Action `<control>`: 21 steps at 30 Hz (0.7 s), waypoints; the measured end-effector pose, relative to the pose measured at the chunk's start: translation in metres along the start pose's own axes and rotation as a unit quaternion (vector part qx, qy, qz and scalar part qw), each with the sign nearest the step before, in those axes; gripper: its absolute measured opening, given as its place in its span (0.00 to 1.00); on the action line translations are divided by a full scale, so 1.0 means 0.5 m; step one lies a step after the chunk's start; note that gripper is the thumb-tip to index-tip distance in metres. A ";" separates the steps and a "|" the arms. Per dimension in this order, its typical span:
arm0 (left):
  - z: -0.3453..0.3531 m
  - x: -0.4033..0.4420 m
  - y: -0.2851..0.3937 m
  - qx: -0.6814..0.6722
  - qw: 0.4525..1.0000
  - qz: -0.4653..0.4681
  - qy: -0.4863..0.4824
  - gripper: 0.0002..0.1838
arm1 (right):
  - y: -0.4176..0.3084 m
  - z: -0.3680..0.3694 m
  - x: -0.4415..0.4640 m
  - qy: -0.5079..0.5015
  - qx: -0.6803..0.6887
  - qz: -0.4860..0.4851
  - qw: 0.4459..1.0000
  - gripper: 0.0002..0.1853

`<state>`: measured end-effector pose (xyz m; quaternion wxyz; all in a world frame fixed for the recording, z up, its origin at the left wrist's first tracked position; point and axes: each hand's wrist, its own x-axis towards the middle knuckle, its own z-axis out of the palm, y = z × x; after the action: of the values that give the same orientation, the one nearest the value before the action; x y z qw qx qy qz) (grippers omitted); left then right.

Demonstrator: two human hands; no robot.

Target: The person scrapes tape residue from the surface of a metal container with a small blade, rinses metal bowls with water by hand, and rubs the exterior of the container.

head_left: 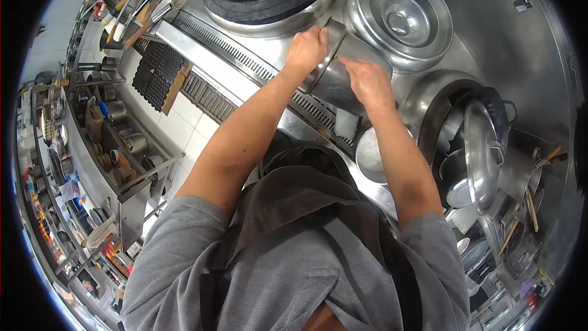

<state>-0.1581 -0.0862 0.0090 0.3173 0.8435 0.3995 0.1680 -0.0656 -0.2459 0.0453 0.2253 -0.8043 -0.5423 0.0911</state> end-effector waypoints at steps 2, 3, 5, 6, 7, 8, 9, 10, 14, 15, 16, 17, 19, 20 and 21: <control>-0.003 0.007 0.006 -0.002 1.000 -0.001 -0.007 0.21 | 0.008 -0.004 0.018 0.020 -0.005 0.007 1.000 0.20; -0.004 0.008 0.009 -0.007 1.000 -0.005 -0.012 0.22 | 0.010 -0.007 0.026 0.008 0.001 0.029 1.000 0.20; -0.006 0.012 0.015 0.007 1.000 -0.012 -0.016 0.22 | 0.007 -0.006 0.030 -0.002 0.008 0.053 0.999 0.20; -0.005 0.013 0.015 0.019 0.999 -0.021 -0.018 0.22 | -0.003 -0.002 0.025 0.008 0.002 0.041 0.999 0.20; -0.004 0.012 0.014 0.019 0.999 -0.022 -0.020 0.22 | -0.011 0.001 0.017 0.018 -0.004 0.028 0.999 0.20; -0.003 0.013 0.015 0.024 0.999 -0.025 -0.022 0.22 | -0.014 0.003 0.006 0.017 -0.004 0.028 0.999 0.20; -0.004 0.016 0.015 0.029 0.999 -0.027 -0.024 0.22 | -0.017 0.006 -0.006 0.003 0.014 0.017 1.000 0.17; -0.005 0.020 0.016 0.028 0.999 -0.027 -0.023 0.22 | -0.017 0.007 -0.009 -0.010 0.032 0.005 0.999 0.14; -0.005 0.021 0.022 0.032 0.999 -0.022 -0.025 0.22 | -0.002 -0.009 0.008 -0.016 0.032 0.003 0.999 0.14; -0.003 0.020 0.020 0.033 0.999 -0.021 -0.022 0.22 | 0.004 -0.015 0.019 -0.009 0.025 0.026 0.999 0.14; -0.001 0.020 0.016 0.035 0.999 -0.021 -0.023 0.22 | 0.012 -0.016 0.030 -0.002 0.017 0.049 0.999 0.14; 0.000 0.021 0.015 0.035 0.999 -0.014 -0.018 0.22 | 0.025 -0.003 0.034 0.015 0.016 0.037 0.999 0.14; 0.001 0.023 0.018 0.034 0.999 -0.006 -0.011 0.22 | 0.004 -0.011 0.033 -0.002 -0.009 0.038 0.999 0.15; 0.000 0.021 0.018 0.037 0.999 -0.011 -0.012 0.22 | -0.008 -0.014 0.029 -0.020 -0.033 0.038 0.999 0.15; -0.002 0.019 0.018 0.041 0.999 -0.015 -0.013 0.22 | -0.015 -0.013 0.018 -0.020 -0.034 0.035 0.999 0.15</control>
<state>-0.1476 -0.0828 0.0161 0.2901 0.8516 0.4150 0.1360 -0.0661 -0.2372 0.0552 0.1835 -0.8281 -0.5207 0.0968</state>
